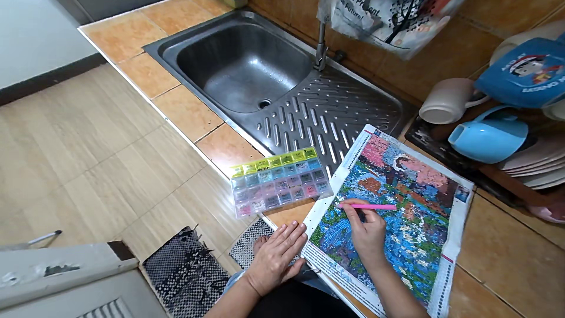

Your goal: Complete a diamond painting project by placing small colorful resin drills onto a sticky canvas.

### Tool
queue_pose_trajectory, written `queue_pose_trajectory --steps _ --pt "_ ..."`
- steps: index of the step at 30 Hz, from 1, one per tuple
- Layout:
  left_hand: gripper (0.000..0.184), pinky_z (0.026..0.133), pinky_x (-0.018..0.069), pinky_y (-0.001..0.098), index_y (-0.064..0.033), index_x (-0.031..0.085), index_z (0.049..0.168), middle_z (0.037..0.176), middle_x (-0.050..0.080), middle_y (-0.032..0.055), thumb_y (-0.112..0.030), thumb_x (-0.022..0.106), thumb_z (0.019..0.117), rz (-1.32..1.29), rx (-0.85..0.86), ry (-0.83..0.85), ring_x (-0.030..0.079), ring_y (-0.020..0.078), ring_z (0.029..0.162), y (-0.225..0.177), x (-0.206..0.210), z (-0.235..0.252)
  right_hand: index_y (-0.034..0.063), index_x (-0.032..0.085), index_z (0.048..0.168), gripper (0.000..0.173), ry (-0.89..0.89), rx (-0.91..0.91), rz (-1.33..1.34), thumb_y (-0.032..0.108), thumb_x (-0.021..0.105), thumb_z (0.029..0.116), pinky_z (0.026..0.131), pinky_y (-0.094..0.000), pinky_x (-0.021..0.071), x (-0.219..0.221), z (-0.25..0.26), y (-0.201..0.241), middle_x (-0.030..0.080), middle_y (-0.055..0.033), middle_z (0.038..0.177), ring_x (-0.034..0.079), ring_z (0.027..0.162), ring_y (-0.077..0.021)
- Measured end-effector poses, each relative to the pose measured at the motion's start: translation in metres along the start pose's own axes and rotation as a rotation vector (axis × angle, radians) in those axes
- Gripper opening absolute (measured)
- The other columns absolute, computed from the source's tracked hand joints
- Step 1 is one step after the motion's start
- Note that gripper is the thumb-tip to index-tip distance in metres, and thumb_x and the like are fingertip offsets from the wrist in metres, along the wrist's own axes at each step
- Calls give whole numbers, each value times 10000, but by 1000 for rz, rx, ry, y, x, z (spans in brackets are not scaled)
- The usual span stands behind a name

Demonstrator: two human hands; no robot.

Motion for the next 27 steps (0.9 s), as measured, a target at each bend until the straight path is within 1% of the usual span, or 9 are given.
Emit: queue_pose_trajectory --steps 4,11,14,20,27 --pt "429 1194 335 350 -68 603 1341 1398 643 112 -351 425 1072 -6 -1 -2 527 217 1391 0 0 0 -7 730 953 185 11 10 -20 148 629 953 770 -129 528 1 0 1 725 -23 920 647 809 33" --pt "427 1194 335 349 -68 608 1335 1399 643 113 -351 432 1069 -11 -3 -3 527 216 1391 0 0 0 -13 726 940 179 5 -37 -37 137 627 949 781 -122 522 2 0 2 721 -36 904 646 812 31" --pt "431 1193 338 350 -68 608 1339 1397 645 111 -353 430 1070 -5 -3 0 527 218 1392 0 0 0 -11 723 941 189 0 -37 -26 146 620 959 786 -116 522 1 1 3 721 -26 911 643 817 43" --pt "424 1192 336 349 -69 607 1338 1396 645 112 -350 441 1067 -17 -2 1 527 216 1391 0 0 1 -11 725 945 182 15 -10 -34 143 629 953 771 -126 526 2 2 3 718 -29 913 643 809 32" --pt "431 1194 335 350 -65 607 1342 1400 642 116 -353 441 1068 -7 1 3 527 218 1392 0 0 1 -7 724 959 186 21 -18 -51 151 626 956 790 -141 532 2 2 4 717 -32 908 652 823 19"
Point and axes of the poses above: each hand's wrist, its own z-axis towards the middle knuckle, its own x-axis out of the palm, y = z × x, the point moved 6 cm from there along z, towards the middle knuckle
